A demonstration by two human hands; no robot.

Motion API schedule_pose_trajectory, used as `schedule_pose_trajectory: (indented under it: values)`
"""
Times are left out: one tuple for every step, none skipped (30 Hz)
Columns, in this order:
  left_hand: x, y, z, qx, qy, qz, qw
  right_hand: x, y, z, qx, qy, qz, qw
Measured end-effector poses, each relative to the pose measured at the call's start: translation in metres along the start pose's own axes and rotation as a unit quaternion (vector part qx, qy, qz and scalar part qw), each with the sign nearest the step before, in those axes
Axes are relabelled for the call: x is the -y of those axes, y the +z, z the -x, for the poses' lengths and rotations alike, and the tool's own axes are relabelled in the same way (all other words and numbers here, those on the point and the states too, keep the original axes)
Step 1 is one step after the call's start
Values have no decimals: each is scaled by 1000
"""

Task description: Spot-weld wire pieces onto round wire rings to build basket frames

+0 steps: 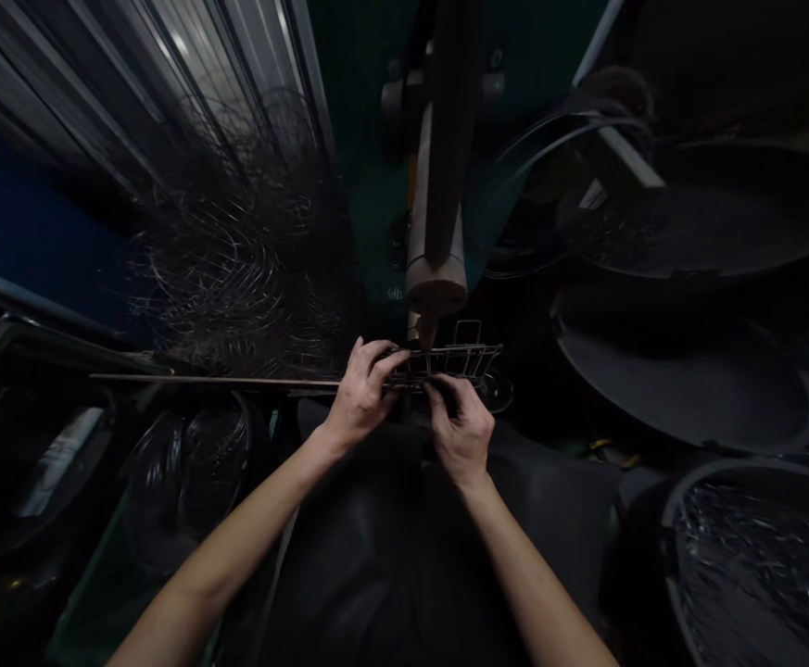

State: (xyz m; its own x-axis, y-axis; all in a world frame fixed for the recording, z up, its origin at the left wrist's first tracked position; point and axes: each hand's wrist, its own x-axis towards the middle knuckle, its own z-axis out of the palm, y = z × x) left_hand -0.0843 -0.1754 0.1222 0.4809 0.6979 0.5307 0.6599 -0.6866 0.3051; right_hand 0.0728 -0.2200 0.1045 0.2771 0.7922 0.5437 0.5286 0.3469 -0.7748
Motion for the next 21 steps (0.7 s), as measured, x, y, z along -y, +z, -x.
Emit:
schedule_pose_trajectory:
  values:
    - [1, 1, -1, 2, -2, 3, 1000, -2, 0, 0, 2, 7, -1, 1000]
    - [1, 2, -1, 4, -4, 6, 1000, -3, 1, 0, 4, 13, -1, 1000]
    - [2, 2, -2, 6, -6, 8, 1000, -5, 1, 1, 7, 19, -1, 1000]
    - [3, 3, -2, 9, -7, 9, 1000, -6, 1, 1, 9, 24, 0, 1000]
    - [4, 3, -3, 13, -8, 10, 1000, -7, 1, 1, 11, 27, 0, 1000]
    - [4, 2, -3, 16, -7, 9, 1000, -7, 1, 1, 11, 28, -1, 1000]
    - [5, 2, -3, 18, -6, 7, 1000, -7, 1, 0, 10, 26, -4, 1000]
    - [6, 1, -4, 19, -3, 3, 1000, -7, 2, 0, 9, 23, -6, 1000]
    - [7, 0, -4, 19, 0, -2, 1000, -7, 3, 0, 8, 21, -8, 1000]
    - [9, 0, -4, 16, 5, -7, 1000, -7, 4, 0, 6, 18, -9, 1000]
    - [11, -1, -4, 14, 10, -11, 1000, -8, 6, 0, 6, 19, -9, 1000]
    - [13, -1, -4, 15, 14, -12, 1000, -8, 9, 0, 5, 24, -9, 1000]
    - [16, -1, -3, 18, 16, -11, 1000, -7, 13, 1, 4, 34, -6, 999]
    - [20, -1, -3, 22, 15, -8, 1000, -6, 17, 1, 4, 47, -3, 999]
    - [24, 0, -2, 27, 12, -5, 1000, -3, 21, 0, 5, 60, -1, 998]
    - [28, 0, -2, 30, 11, -2, 999, 1, 24, -1, 7, 72, -1, 997]
    - [33, 0, -2, 28, 13, 0, 1000, 6, 24, -2, 10, 79, -4, 997]
    - [37, 0, -3, 20, 18, 2, 1000, 12, 22, -4, 10, 83, -5, 997]
    - [41, 0, -4, 8, 26, 4, 1000, 19, 15, -6, 8, 85, -3, 996]
    - [44, -1, -5, -7, 38, 10, 999, 24, 3, -6, 4, 90, 6, 996]
    - [46, -3, -6, -23, 49, 21, 998, 27, -14, -5, -2, 98, 22, 995]
